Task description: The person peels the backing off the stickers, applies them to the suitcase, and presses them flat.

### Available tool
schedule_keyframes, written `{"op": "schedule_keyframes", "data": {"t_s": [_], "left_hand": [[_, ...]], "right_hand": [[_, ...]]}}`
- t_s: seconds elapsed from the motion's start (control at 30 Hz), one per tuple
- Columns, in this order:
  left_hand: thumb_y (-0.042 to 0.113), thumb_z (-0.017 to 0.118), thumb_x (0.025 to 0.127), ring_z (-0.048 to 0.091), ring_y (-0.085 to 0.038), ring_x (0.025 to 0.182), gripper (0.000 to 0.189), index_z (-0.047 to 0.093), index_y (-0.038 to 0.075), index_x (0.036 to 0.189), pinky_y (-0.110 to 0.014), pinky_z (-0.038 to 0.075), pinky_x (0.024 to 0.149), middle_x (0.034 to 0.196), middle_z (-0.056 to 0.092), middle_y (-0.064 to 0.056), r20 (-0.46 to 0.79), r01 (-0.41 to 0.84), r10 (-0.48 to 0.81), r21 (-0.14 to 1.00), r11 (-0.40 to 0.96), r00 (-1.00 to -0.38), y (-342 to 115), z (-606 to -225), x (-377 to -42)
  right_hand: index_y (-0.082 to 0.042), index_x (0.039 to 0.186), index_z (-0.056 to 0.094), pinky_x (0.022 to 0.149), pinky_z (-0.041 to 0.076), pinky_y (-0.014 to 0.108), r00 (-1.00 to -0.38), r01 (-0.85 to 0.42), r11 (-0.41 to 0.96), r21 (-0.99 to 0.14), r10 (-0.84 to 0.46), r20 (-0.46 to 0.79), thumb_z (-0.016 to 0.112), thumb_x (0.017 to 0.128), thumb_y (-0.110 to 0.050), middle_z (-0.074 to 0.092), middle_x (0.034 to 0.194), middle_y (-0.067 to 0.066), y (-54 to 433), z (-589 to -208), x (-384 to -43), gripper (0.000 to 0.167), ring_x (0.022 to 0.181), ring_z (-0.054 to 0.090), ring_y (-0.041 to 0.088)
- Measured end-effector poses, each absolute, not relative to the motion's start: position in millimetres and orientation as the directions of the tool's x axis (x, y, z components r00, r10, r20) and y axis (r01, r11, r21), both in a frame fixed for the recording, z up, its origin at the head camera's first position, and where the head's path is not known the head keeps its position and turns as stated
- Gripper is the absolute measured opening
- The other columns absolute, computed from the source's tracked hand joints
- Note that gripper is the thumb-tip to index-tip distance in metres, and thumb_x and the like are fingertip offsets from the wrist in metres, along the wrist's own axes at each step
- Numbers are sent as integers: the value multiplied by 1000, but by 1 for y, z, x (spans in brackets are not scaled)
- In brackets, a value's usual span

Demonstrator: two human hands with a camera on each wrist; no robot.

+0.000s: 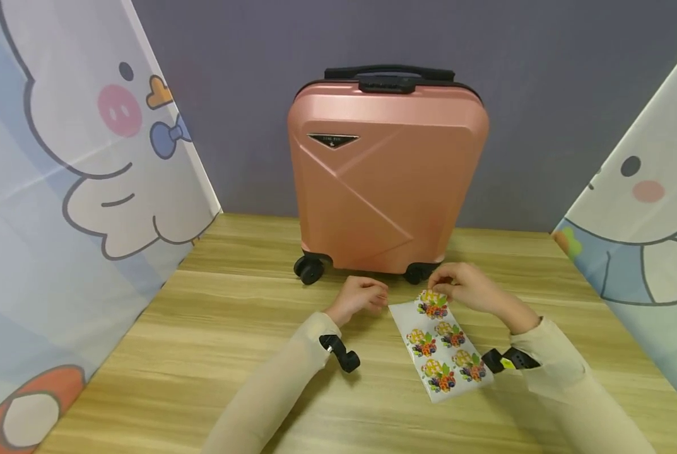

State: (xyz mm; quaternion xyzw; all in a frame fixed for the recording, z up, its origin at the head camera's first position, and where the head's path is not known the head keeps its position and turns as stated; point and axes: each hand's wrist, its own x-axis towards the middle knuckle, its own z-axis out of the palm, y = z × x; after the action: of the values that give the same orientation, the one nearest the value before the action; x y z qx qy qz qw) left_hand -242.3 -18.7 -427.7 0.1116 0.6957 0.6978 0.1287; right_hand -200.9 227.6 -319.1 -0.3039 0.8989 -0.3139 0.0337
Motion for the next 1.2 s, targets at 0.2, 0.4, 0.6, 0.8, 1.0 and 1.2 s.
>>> {"op": "schedule_keyframes", "data": {"t_s": [0.2,0.4,0.6,0.8,1.0,1.2], "left_hand": [[5,59,99,73,-30,87,30,63,-16,120,-40,61,75,104,71,-25,15,-5,349,998,-55,-937,-27,-420,-241],[5,60,99,72,-29,96,32,60,-16,123,-43,58,85,113,68,-27,104,43,439,988,-146,-893,-24,-403,-231],[5,62,98,73,-29,93,31,61,-17,120,-40,59,83,108,71,-24,127,40,463,981,-192,-877,-15,-388,-220],[-4,64,92,72,-36,87,23,66,-16,112,-41,60,79,96,73,-18,124,42,399,977,-208,-908,-8,-383,-215],[-4,66,92,70,-44,84,19,68,-16,106,-51,59,80,92,72,-21,153,87,340,975,-203,-928,-5,-384,-215],[-5,65,92,70,-42,81,17,69,-16,105,-54,58,80,88,72,-17,178,117,305,971,-208,-936,-5,-388,-218]], "right_hand": [[1,96,70,56,55,31,-810,-533,619,-577,-570,136,61,95,6,65,88,6,222,-309,-204,10,64,63,20],[5,99,69,60,58,38,-829,-506,627,-593,-543,133,59,96,5,67,87,8,215,-300,-206,10,68,65,24],[4,100,69,63,59,35,-844,-477,633,-610,-523,117,58,96,4,69,91,9,208,-295,-208,11,71,66,19],[4,99,69,62,59,34,-845,-487,626,-610,-514,147,59,96,5,69,90,10,203,-295,-210,11,69,66,20],[5,100,71,64,59,34,-847,-490,620,-613,-504,167,61,95,4,70,93,11,202,-297,-210,11,71,67,18],[2,101,74,66,57,29,-840,-517,627,-584,-503,204,66,90,4,70,92,8,203,-299,-210,14,78,67,20]]}}
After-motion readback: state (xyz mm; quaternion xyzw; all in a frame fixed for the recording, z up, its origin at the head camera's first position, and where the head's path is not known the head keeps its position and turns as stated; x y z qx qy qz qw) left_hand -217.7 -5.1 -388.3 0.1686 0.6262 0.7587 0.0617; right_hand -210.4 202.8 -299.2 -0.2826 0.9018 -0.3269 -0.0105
